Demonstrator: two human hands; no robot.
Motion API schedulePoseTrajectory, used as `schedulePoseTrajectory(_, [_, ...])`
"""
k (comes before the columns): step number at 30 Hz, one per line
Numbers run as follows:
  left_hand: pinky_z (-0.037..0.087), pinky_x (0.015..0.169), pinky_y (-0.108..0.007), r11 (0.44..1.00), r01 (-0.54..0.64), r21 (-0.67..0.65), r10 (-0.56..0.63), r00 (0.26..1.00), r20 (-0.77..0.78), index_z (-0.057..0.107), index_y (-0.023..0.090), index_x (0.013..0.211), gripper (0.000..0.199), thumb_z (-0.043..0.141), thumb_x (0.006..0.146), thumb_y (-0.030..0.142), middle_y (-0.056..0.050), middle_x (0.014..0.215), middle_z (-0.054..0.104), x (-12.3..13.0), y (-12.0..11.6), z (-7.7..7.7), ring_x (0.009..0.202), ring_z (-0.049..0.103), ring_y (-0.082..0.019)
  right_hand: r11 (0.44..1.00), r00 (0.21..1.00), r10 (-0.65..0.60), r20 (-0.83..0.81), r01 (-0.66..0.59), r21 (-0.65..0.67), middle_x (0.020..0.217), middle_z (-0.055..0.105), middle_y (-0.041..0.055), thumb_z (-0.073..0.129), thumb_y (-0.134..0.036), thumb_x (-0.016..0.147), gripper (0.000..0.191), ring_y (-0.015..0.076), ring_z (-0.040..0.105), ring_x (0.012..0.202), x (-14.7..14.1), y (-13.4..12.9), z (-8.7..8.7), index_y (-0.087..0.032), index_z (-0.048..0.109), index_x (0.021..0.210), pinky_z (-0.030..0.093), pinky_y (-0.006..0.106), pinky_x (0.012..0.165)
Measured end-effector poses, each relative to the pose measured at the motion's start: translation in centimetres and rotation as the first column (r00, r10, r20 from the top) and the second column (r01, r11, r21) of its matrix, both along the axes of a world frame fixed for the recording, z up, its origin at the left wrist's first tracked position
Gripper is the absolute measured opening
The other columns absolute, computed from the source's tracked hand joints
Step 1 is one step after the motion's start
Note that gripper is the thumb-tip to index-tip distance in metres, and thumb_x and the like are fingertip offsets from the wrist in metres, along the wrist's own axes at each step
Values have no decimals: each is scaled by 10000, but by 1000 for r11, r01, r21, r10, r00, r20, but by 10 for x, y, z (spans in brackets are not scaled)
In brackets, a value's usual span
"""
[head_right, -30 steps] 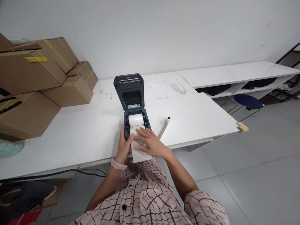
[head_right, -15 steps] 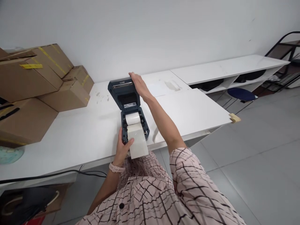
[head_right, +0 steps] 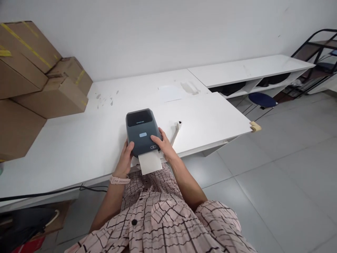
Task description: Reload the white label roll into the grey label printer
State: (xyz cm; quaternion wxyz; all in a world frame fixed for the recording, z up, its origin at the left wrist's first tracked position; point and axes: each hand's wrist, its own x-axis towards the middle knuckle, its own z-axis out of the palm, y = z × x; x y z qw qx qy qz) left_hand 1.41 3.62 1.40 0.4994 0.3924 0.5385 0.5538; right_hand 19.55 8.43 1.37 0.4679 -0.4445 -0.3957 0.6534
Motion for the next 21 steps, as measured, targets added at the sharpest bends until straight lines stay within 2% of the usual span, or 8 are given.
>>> schedulePoseTrajectory(3, [442,1183,-473,998,32,-61,-31,999,26,350,273,1591,835,675,883,574,-120,1620,440,-1,-3,-2,1475,442,-335,997,997,75,0,-75,-29,1569,512,75,786,-603,761,941,309,496,1434,6,-2,-1,-270,397,1550,371,488,1237])
schedulePoseTrajectory(6, [474,1148,-452,999,38,-20,-38,999,2,387,248,1567,831,710,863,549,-131,1580,490,-4,-5,-3,1457,461,-333,995,994,102,44,-101,-17,1516,563,101,802,-590,761,937,315,533,1396,11,-2,-4,-253,411,1543,416,485,1206])
schedulePoseTrajectory(12, [521,1070,-461,998,-54,16,55,996,-68,459,192,1515,849,744,810,570,-159,1454,608,-7,5,-15,1327,581,-348,997,993,4,116,-13,80,1416,635,104,783,-602,757,892,328,589,1324,7,2,-20,-260,457,1514,484,494,1132])
schedulePoseTrajectory(16, [492,1085,-431,999,-34,31,37,993,-108,443,208,1510,804,682,852,603,-153,1495,560,-4,-4,-21,1350,556,-324,996,990,22,139,-33,78,1422,637,87,768,-614,759,886,323,587,1331,7,2,-19,-278,455,1517,494,482,1127])
schedulePoseTrajectory(17, [483,1088,-420,997,-68,42,73,986,-147,426,222,1516,797,672,861,604,-152,1532,514,-1,-12,-23,1371,531,-315,997,990,29,136,-39,73,1429,633,83,768,-615,757,891,320,580,1341,7,2,-17,-278,452,1519,488,478,1136])
schedulePoseTrajectory(19, [482,1060,-400,971,-223,91,240,931,-277,431,245,1493,774,691,851,591,-153,1551,457,7,-32,-28,1365,507,-297,997,992,36,122,-45,70,1444,624,80,765,-621,757,898,317,568,1357,7,1,-15,-271,448,1520,478,470,1150])
schedulePoseTrajectory(20, [490,1025,-393,936,-323,138,351,868,-352,474,240,1443,747,722,827,583,-155,1505,482,12,-43,-31,1314,525,-289,996,993,36,114,-45,73,1454,618,79,760,-625,760,898,315,561,1365,7,0,-14,-266,447,1521,474,465,1156])
schedulePoseTrajectory(21, [511,954,-377,909,-383,161,415,823,-388,548,226,1337,661,731,814,586,-142,1367,568,16,-53,-34,1194,577,-268,996,993,36,110,-45,78,1464,611,76,753,-630,765,894,314,553,1375,7,0,-13,-262,446,1520,470,461,1161])
